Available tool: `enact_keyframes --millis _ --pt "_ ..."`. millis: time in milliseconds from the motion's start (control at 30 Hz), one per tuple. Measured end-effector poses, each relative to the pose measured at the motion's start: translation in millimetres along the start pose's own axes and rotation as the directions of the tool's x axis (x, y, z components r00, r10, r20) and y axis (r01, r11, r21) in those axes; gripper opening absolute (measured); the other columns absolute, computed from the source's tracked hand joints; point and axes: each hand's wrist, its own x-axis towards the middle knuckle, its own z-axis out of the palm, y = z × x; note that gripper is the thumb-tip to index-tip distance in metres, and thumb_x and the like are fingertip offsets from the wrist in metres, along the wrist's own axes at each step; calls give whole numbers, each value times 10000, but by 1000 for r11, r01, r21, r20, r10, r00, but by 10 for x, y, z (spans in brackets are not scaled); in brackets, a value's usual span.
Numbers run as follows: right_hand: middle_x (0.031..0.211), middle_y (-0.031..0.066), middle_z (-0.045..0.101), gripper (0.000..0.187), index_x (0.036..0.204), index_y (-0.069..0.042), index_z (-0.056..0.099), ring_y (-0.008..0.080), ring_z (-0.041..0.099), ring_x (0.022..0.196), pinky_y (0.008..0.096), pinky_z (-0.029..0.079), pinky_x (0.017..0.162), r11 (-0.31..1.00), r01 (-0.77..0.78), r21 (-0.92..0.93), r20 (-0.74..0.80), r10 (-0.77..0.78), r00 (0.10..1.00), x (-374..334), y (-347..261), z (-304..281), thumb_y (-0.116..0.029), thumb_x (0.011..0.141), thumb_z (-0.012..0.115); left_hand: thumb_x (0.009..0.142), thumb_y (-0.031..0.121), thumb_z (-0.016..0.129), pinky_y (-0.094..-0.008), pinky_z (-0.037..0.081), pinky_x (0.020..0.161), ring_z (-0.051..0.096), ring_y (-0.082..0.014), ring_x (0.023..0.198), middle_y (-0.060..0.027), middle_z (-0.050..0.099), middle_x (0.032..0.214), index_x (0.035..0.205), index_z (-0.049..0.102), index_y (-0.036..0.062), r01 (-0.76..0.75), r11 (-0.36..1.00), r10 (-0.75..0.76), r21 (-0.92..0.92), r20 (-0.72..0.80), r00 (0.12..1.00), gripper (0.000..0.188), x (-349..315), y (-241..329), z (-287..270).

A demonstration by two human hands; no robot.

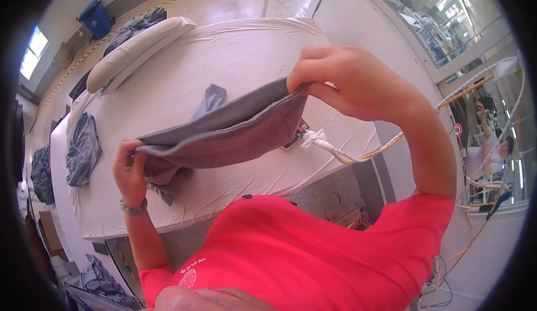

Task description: Ironing and folding a grey t-shirt in a factory setting.

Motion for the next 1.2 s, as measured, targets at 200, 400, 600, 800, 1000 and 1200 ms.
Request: enact_keyframes --millis 200,400,600,800,1000,1200 --pt "956 98 668 102 927 -12 662 305 662 874 352 534 763 920 22 -392 -84 -59 995 -59 493 -106 46 844 670 797 -44 777 -272 491 684 638 -174 783 -95 679 931 918 672 14 -351 913 284 209 293 913 170 -115 396 -55" --pt "973 103 681 109 927 -5 662 303 666 868 350 532 777 921 -28 -389 -106 -15 994 -42 461 -273 46 837 698 794 72 817 -358 492 691 667 -289 758 -141 702 903 962 656 46 -498 775 361 389 374 854 233 -221 661 -84" --pt "980 105 688 131 915 6 662 277 678 881 355 531 803 984 -1 -179 -224 -40 974 -63 401 -451 -11 850 774 827 83 825 -408 520 675 698 -331 780 -154 726 924 1059 669 68 -599 577 478 556 365 799 280 -355 583 -211" --pt "988 105 691 122 932 -2 686 268 680 882 357 537 802 997 46 -60 -86 -51 995 506 630 389 -58 876 779 890 220 812 -382 491 567 644 -269 641 -93 752 957 1256 617 94 -622 283 469 730 460 754 434 -87 -18 -694" --pt "1043 107 701 149 942 2 711 292 690 886 345 551 782 948 284 -141 -374 -317 871 1843 48 1221 -141 923 749 946 241 762 -353 483 545 658 -262 634 -66 749 907 1175 697 171 -361 -175 545 916 395 739 248 682 619 -2824" --pt "1045 132 713 255 1085 1 690 268 709 912 367 578 771 938 294 -182 -341 -340 876 2225 -205 1397 -163 906 766 929 228 786 -344 492 555 659 -241 638 -78 734 886 1135 699 97 -530 -223 452 818 569 687 259 516 798 -2972"
